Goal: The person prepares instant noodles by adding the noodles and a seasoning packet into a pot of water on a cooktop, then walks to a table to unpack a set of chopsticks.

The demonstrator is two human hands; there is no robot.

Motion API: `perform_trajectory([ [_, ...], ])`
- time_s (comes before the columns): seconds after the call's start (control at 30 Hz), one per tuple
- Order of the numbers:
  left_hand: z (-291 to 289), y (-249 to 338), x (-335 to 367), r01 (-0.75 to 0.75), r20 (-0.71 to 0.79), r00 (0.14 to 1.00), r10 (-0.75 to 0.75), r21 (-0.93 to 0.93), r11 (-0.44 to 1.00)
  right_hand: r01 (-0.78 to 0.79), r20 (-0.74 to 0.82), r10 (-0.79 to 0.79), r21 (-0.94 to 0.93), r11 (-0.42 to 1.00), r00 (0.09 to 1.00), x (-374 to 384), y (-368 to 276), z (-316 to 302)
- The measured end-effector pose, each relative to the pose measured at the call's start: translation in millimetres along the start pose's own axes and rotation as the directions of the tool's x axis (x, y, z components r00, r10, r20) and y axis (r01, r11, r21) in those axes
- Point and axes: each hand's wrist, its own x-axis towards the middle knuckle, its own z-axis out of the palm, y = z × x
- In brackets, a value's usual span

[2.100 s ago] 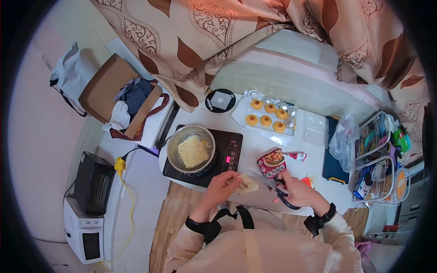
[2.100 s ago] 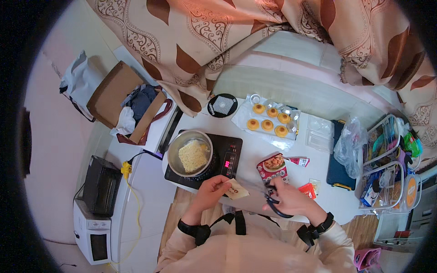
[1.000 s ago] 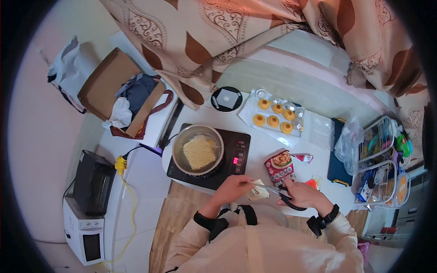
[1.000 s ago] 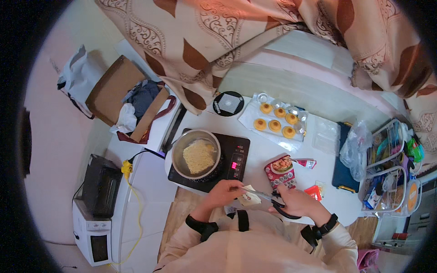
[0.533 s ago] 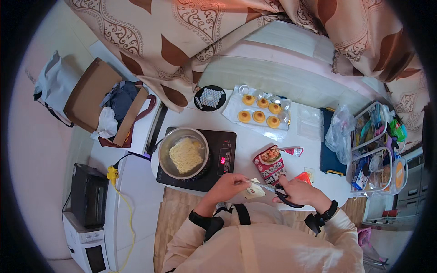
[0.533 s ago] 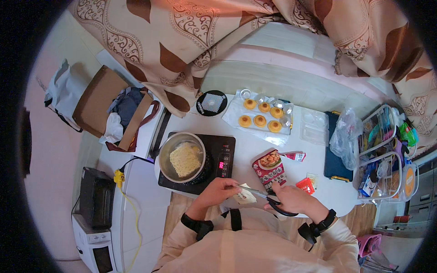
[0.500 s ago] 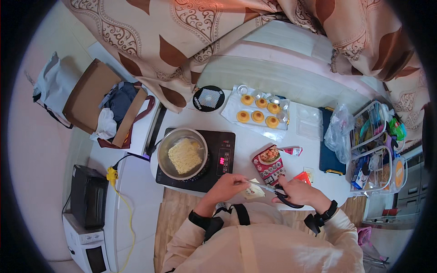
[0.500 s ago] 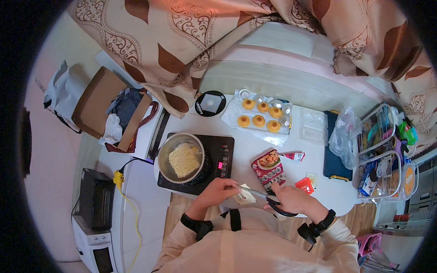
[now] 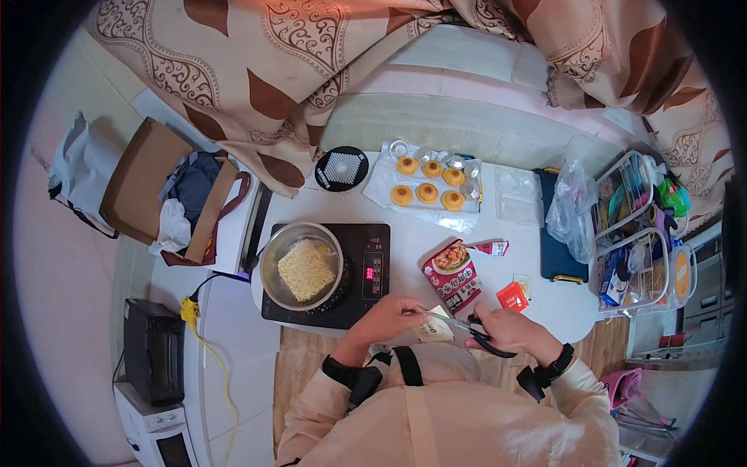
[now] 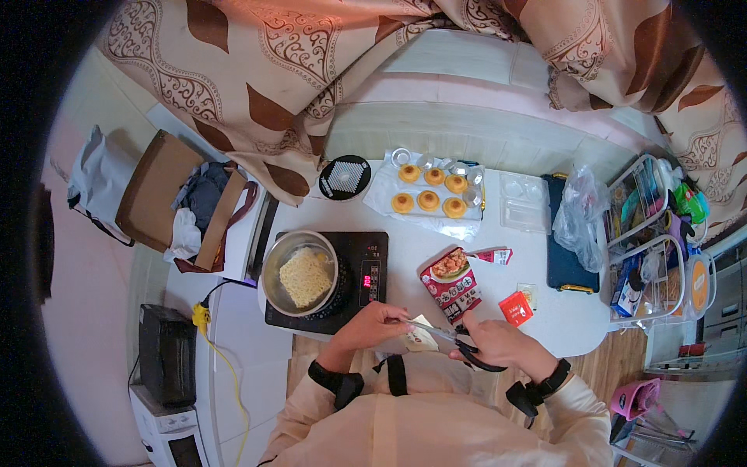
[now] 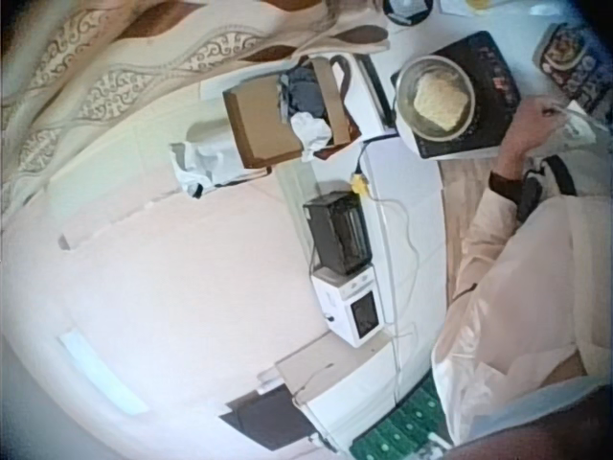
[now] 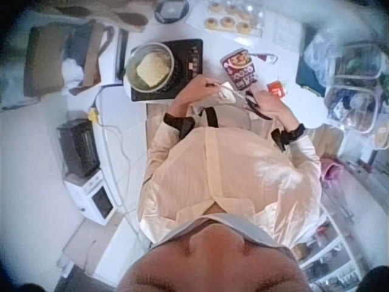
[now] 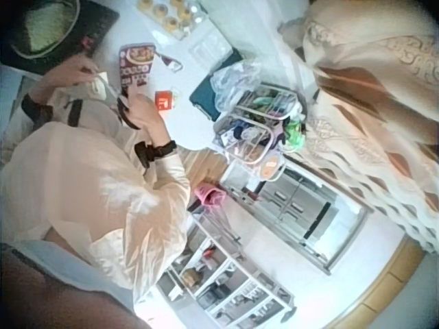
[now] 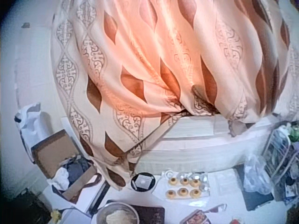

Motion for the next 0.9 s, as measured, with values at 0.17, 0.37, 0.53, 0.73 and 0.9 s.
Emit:
perform_trajectory([
  [0.17, 5, -10, 6, -0.103, -0.012, 0.994, 0.105, 0.104, 0.989, -0.01, 0.055, 0.007, 0.056, 0.998, 0.998, 0, 4, -1],
  [0.37, 3, -19, 2, -0.017, 0.041, 0.999, 0.012, 0.128, 0.992, -0.07, 0.104, 0.067, 0.025, 0.997, 0.992, 5, 11, 15],
  [0.53, -7, -38, -3, 0.037, -0.108, 0.994, -0.012, 0.232, 0.972, -0.176, -0.033, 0.183, 0.159, 0.972, 0.983, 18, 57, 73],
  [0.73, -20, -65, -39, 0.131, -0.281, 0.945, -0.166, -0.14, 0.982, -0.289, -0.002, 0.295, -0.208, 0.934, 0.955, 36, 83, 127],
  [0.9, -21, -59, -61, 0.039, -0.409, 0.893, -0.186, -0.341, 0.939, -0.235, -0.206, 0.186, -0.243, 0.941, 0.961, 56, 97, 160],
])
